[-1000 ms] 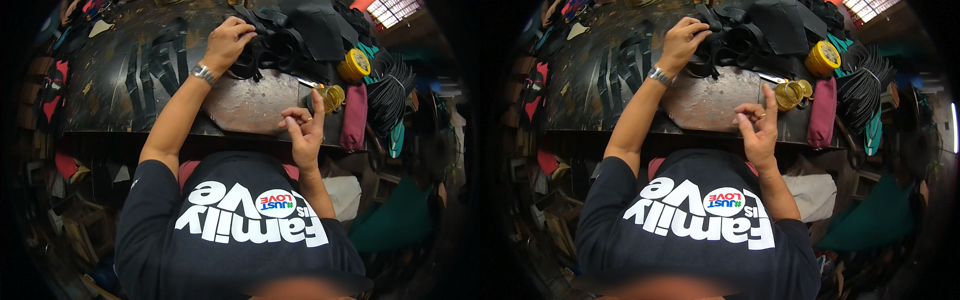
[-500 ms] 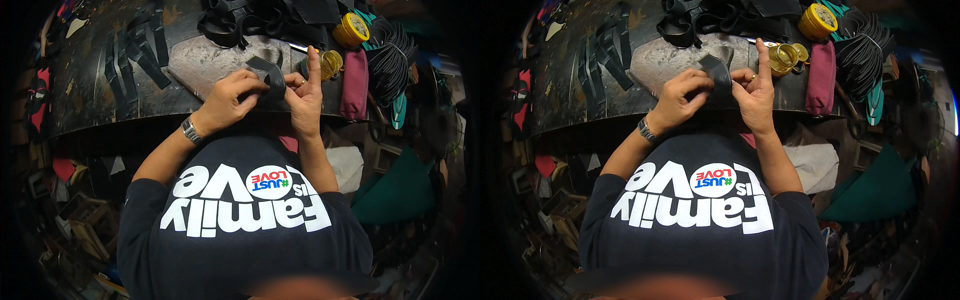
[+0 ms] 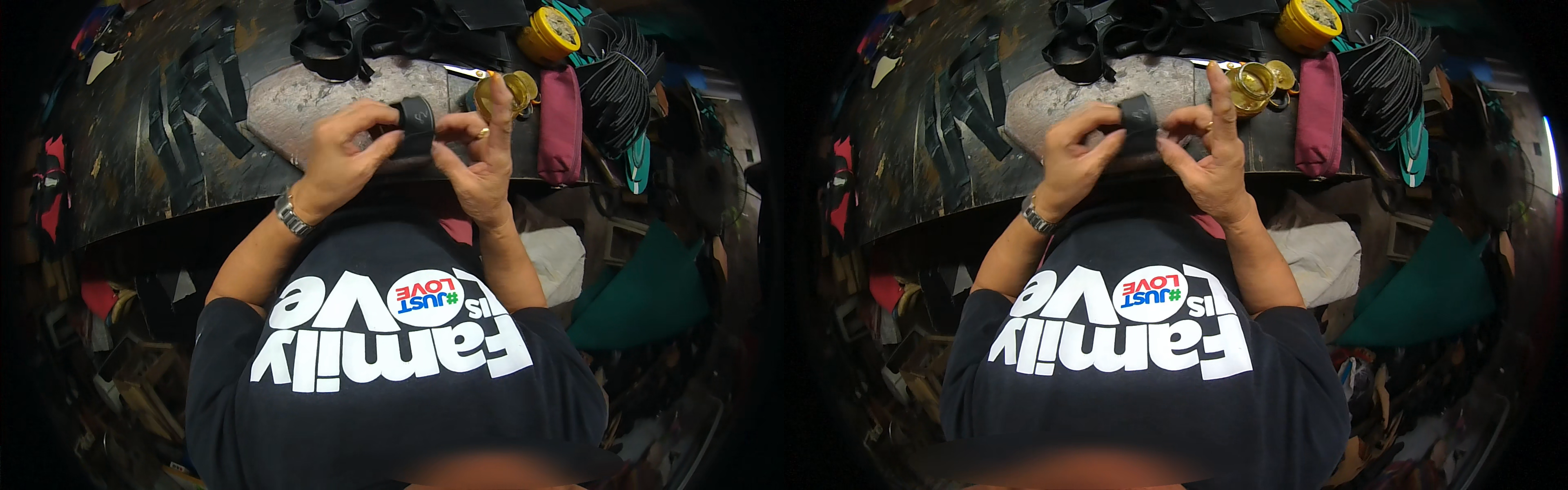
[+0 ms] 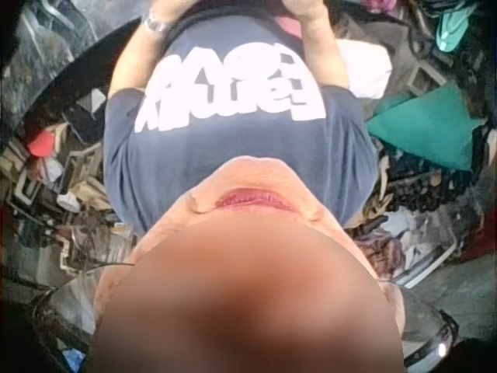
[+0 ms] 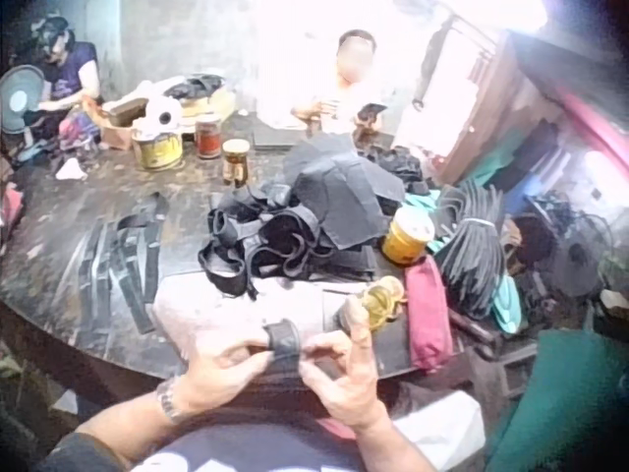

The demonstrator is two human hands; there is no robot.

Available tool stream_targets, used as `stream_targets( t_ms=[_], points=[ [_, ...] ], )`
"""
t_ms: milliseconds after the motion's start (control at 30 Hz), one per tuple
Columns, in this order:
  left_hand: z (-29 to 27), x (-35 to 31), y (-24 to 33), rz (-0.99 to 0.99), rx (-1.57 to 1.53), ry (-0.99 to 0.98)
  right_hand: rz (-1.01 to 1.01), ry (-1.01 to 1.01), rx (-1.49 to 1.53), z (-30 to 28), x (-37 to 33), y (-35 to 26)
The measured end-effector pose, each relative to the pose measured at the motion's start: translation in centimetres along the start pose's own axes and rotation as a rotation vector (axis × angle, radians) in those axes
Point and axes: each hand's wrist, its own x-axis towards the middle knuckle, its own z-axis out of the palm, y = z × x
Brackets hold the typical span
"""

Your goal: The person applies a yellow paste from a jar onto black straps using a finger, then folds and presses the straps to bond them. The person repeats this process on several straps, placing each finished piece on the table.

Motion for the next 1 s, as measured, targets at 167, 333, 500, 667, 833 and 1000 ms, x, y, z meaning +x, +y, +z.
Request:
stream_targets(
  t_ms=[167,333,500,667,833,1000],
  points=[
    [-3.4,2.1,1.5,0.681,0.511,0.167,-0.192,0.179,-0.478,-5.1,2.2,-1.0],
    [-0.7,1.2,-1.8,-0.284,-0.299,0.107,-0.142,0.04,-0.943,-9.9,5.6,-0.7],
    [-0.1,-0.6,-3.4,-0.689,-0.975,0.075,-0.183,-0.182,-1.262,-10.7,6.8,0.7],
    [0.1,-0.9,-2.6,-0.859,-1.239,0.172,-0.194,-0.105,-1.162,-10.1,7.3,0.6],
    [1.1,-1.4,-2.4,-0.698,-0.971,0.081,-0.223,0.229,-1.058,-8.8,5.0,-1.1],
    [2.3,-1.9,-2.5,-0.59,-0.81,0.051,-0.168,0.139,-1.257,-7.1,2.5,-2.0]
  ],
)
